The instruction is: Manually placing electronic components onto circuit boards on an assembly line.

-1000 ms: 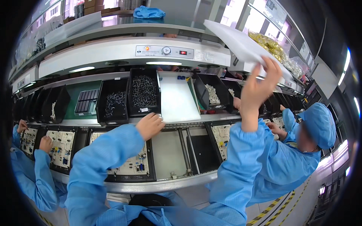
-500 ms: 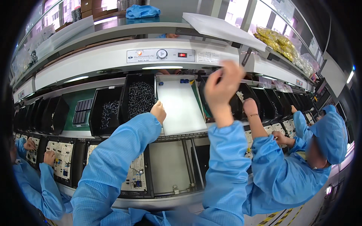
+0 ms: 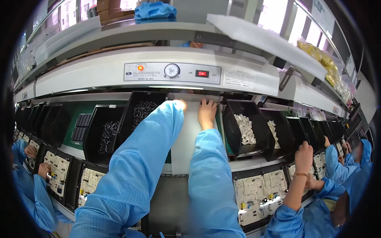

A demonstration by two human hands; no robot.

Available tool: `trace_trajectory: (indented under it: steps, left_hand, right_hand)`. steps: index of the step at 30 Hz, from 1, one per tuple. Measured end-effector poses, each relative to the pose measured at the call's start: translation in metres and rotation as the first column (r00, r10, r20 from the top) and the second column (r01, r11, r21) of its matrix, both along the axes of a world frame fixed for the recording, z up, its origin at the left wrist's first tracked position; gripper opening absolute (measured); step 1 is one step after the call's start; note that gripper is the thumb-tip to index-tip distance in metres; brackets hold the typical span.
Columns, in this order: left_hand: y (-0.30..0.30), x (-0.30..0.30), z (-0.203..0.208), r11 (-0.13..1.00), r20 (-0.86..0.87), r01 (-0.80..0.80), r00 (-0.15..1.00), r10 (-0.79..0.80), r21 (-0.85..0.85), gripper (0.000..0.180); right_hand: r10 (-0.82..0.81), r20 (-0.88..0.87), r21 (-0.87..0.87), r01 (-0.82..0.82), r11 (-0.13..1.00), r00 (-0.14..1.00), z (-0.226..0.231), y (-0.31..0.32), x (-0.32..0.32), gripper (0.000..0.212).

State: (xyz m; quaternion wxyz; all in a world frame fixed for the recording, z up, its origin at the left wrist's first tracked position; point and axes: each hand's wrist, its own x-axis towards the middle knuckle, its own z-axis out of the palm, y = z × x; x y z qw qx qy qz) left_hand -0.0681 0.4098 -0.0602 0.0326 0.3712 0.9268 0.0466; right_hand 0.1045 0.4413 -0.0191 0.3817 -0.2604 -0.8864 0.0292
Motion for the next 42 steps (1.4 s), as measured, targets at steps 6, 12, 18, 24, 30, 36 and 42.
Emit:
trace_trajectory:
  steps: [6,12,18,24,30,36,42]
  left_hand:
    - [0.018,0.114,0.089,0.933,-0.109,0.251,0.952,-0.286,-0.259,0.05]
    - [0.013,0.099,0.089,0.972,-0.095,0.179,0.976,-0.195,-0.155,0.039]
    - [0.052,0.065,0.107,0.992,0.11,-0.046,0.992,0.059,-0.114,0.035]
    - [-0.004,0.144,0.102,0.643,-0.361,0.667,0.745,-0.561,0.377,0.021]
    - [-0.103,0.213,0.14,0.334,-0.04,0.57,0.543,-0.839,0.751,0.023]
    - [-0.275,0.237,0.139,0.831,0.832,-0.071,-0.025,-0.554,0.551,0.029]
    - [-0.361,0.235,0.088,0.788,0.825,-0.559,-0.296,-0.482,0.26,0.032]
  right_hand:
    - [-0.101,-0.209,-0.036,0.096,0.995,0.973,-0.01,0.054,0.056,0.027]
    - [-0.05,-0.338,-0.073,0.027,0.997,0.94,-0.009,0.05,0.051,0.027]
    - [-0.025,-0.466,-0.139,-0.045,0.989,0.885,-0.005,0.054,0.048,0.028]
    - [-0.301,-0.076,0.106,0.308,0.945,0.951,-0.033,0.067,0.049,0.034]
    - [-0.158,-0.49,-0.121,0.113,0.986,0.857,-0.02,0.086,0.049,0.029]
    - [0.055,-0.476,0.085,-0.016,0.996,0.877,-0.004,0.066,0.053,0.027]
    - [0.572,-0.339,0.015,-0.604,0.797,0.747,0.049,-0.102,0.077,0.02]
